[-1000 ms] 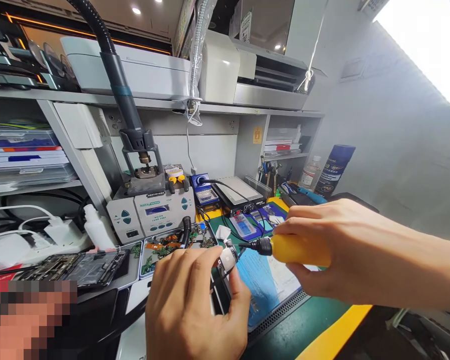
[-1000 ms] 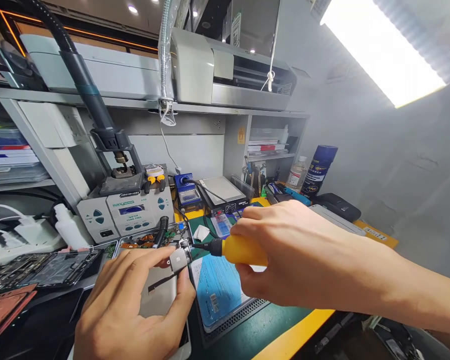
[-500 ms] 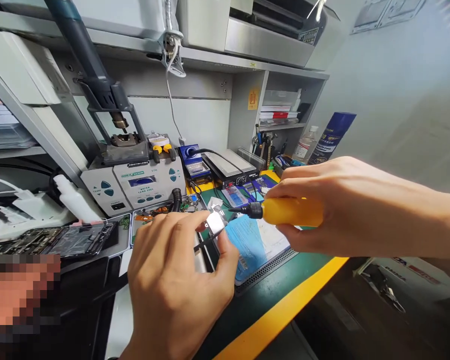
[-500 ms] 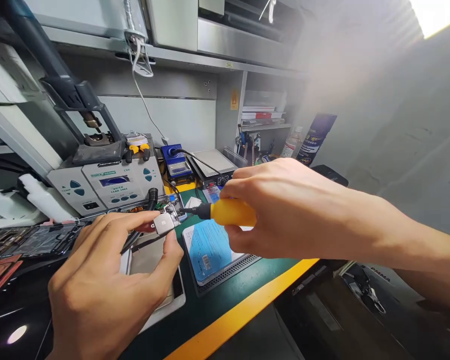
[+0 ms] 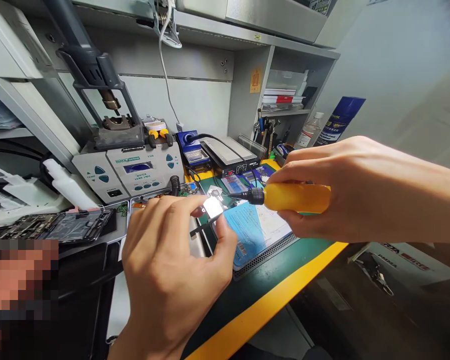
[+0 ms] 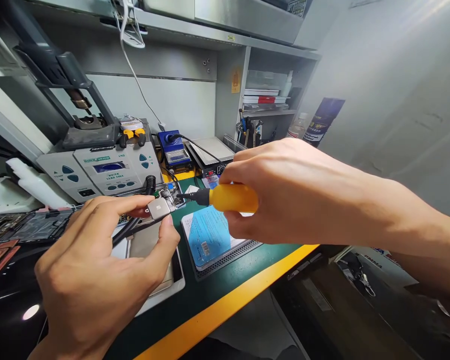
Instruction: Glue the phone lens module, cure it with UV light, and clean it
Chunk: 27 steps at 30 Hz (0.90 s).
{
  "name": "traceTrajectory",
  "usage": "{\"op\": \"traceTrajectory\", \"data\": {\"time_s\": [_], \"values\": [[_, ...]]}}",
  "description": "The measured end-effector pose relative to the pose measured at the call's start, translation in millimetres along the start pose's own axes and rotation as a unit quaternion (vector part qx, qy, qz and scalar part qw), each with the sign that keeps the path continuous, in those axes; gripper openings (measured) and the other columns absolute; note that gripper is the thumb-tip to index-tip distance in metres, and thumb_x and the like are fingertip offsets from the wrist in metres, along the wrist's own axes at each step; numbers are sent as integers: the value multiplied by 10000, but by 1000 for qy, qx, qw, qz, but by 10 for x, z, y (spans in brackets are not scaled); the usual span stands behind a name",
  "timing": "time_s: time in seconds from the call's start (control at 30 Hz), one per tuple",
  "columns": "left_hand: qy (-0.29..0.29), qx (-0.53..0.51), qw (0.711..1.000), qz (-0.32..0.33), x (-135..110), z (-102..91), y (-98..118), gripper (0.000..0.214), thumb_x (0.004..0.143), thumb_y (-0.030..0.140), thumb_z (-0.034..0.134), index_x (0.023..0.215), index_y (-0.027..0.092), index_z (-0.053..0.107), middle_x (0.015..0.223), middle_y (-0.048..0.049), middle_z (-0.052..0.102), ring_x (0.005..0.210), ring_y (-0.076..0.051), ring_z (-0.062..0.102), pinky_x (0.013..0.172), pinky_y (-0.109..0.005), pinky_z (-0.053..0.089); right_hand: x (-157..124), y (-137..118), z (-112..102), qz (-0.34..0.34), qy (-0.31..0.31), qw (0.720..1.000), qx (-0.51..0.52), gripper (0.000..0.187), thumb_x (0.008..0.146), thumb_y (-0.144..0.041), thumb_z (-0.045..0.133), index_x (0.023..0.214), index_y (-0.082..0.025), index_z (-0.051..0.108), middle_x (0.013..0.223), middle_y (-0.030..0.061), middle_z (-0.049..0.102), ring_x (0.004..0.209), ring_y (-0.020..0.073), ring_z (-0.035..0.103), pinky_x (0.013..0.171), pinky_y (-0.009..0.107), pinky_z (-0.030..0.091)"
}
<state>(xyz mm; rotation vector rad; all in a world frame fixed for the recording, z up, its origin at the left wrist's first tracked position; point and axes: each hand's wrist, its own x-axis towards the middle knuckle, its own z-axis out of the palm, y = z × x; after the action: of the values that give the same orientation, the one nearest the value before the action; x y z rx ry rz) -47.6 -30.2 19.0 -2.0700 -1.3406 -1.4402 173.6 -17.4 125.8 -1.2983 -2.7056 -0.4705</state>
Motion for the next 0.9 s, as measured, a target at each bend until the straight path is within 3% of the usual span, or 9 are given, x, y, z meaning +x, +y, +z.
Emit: {"op": "traceTrajectory", "data": {"time_s": [0.57,0.9], "values": [[11,-22,999,-21,0,-7,7,210,782,189,709,978,162,641,896,-80,702,838,-245,667,839,-427,527,-7,0,-38,25,-24,999,15,98,749,-326,634,809,-276,695,709,-50,609,557,129,491,533,273,357],[15,-27,999,-16,5,-2,1,206,776,182,723,959,109,667,887,-105,710,821,-226,659,845,-400,521,10,-14,-51,35,-34,999,24,91,742,-320,618,772,-265,684,693,-36,597,553,135,471,538,269,336]]}}
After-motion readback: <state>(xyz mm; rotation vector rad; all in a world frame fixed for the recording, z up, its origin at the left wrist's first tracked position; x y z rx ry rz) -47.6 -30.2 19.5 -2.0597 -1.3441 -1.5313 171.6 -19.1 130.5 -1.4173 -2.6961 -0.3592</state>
